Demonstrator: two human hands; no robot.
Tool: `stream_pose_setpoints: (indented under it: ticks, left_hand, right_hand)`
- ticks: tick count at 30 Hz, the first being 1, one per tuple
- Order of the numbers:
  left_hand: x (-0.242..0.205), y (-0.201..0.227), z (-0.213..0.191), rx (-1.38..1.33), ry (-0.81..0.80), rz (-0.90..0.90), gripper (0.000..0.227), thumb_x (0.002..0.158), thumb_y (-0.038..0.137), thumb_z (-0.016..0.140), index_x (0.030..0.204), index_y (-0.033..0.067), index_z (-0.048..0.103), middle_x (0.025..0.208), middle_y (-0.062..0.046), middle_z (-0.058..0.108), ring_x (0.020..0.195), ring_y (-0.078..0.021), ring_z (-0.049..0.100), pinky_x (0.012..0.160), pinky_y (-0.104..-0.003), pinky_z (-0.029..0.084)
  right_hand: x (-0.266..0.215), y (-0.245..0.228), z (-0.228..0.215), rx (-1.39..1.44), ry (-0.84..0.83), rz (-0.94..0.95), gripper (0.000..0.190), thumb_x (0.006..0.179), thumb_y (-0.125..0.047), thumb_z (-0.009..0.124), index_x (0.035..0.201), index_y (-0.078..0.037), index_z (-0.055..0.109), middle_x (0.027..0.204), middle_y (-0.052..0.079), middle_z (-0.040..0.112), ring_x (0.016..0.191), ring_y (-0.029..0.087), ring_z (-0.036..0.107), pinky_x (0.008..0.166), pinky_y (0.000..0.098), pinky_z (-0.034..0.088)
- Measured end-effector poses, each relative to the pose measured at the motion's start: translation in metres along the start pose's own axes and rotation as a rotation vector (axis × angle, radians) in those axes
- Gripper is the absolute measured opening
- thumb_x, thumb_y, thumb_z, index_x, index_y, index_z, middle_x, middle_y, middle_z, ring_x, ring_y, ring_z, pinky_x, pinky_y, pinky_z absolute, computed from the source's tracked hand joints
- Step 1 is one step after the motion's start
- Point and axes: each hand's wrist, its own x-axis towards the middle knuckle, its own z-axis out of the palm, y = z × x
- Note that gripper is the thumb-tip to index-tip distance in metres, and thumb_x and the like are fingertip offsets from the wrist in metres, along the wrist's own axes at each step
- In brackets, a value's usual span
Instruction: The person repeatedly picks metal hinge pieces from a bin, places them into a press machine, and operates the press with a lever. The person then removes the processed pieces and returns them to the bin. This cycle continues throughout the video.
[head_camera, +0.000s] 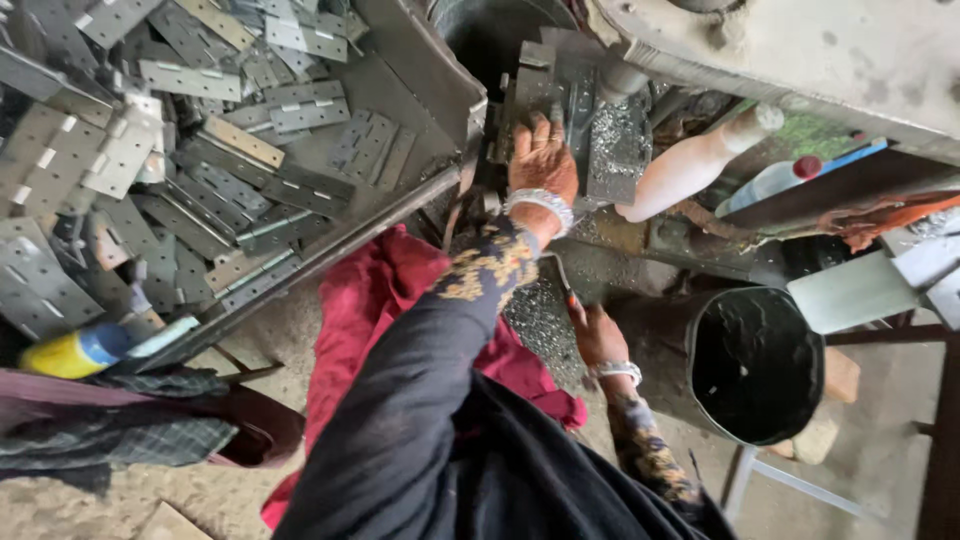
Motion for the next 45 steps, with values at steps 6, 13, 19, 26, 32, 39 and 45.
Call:
stream_pose_setpoints:
  ticks: [6, 13, 19, 26, 32, 39, 45]
  left_hand:
    - [0.001, -0.003, -0.01, -0.1, -0.403, 0.024, 0.039, 0.099, 0.014, 0.045, 0.129, 0.01, 0.069, 0.17, -0.004, 0.027, 0.15, -0.0224, 0.028, 0.113, -0.043, 0.026]
    - [0.017, 0.006, -0.01, -0.11, -0.121, -0.058, 0.041, 0.094, 0.019, 0.047, 0.129, 0.0089, 0.067, 0.16, -0.009, 0.039, 0.144, -0.028, 0.036, 0.113, -0.047, 0.027]
    - [-0.075, -0.107, -0.033, -0.525, 0.067, -0.145, 0.03, 0.085, 0.015, 0.064, 0.114, 0.0082, 0.069, 0.121, -0.019, 0.065, 0.112, -0.0358, 0.062, 0.093, -0.052, 0.047]
    - [-0.029, -0.267, 0.056, -0.153, -0.154, -0.611, 0.053, 0.084, 0.016, 0.062, 0.135, 0.0068, 0.049, 0.147, -0.019, 0.048, 0.131, -0.0423, 0.045, 0.101, -0.049, 0.046]
    - [-0.023, -0.284, 0.088, -0.544, -0.189, -0.894, 0.062, 0.079, 0.014, 0.075, 0.136, 0.0069, 0.051, 0.142, -0.023, 0.051, 0.127, -0.0393, 0.056, 0.099, -0.047, 0.053]
    - [-0.06, -0.267, 0.03, -0.536, 0.041, -0.874, 0.035, 0.075, 0.027, 0.087, 0.099, 0.0058, 0.072, 0.104, -0.023, 0.07, 0.102, -0.0431, 0.068, 0.089, -0.048, 0.054]
    - [-0.079, -0.189, -0.1, -0.907, -0.064, -0.32, 0.023, 0.08, 0.017, 0.078, 0.102, 0.0115, 0.077, 0.101, -0.013, 0.078, 0.095, -0.0309, 0.076, 0.087, -0.042, 0.059]
  right_hand:
    - [-0.002, 0.007, -0.008, -0.199, 0.129, -0.245, 0.062, 0.101, -0.054, 0.031, 0.138, -0.011, 0.056, 0.114, 0.029, 0.066, 0.087, 0.053, 0.064, 0.069, 0.0616, 0.049]
    - [-0.007, -0.003, 0.01, 0.116, -0.042, 0.181, 0.07, 0.101, -0.068, 0.034, 0.121, -0.009, 0.064, 0.105, 0.032, 0.071, 0.101, 0.051, 0.066, 0.088, 0.0592, 0.051]
    - [0.003, -0.012, -0.015, 0.025, -0.036, 0.192, 0.075, 0.102, -0.071, 0.029, 0.134, -0.011, 0.06, 0.116, 0.034, 0.067, 0.113, 0.052, 0.061, 0.096, 0.0591, 0.048]
    - [0.004, -0.027, -0.053, -0.113, -0.014, 0.009, 0.068, 0.105, -0.063, 0.027, 0.141, -0.012, 0.053, 0.116, 0.031, 0.068, 0.109, 0.05, 0.064, 0.091, 0.0588, 0.05]
    - [-0.008, -0.03, -0.047, -0.087, -0.016, 0.067, 0.059, 0.104, -0.061, 0.031, 0.133, -0.016, 0.057, 0.115, 0.026, 0.07, 0.107, 0.048, 0.066, 0.088, 0.0578, 0.051]
    - [-0.018, -0.033, -0.051, -0.088, 0.054, 0.007, 0.054, 0.104, -0.06, 0.033, 0.129, -0.018, 0.058, 0.106, 0.028, 0.072, 0.102, 0.05, 0.066, 0.083, 0.0602, 0.051]
    - [-0.007, -0.029, -0.051, -0.074, -0.001, -0.012, 0.061, 0.107, -0.064, 0.031, 0.119, -0.011, 0.057, 0.101, 0.029, 0.072, 0.099, 0.05, 0.067, 0.082, 0.0601, 0.051]
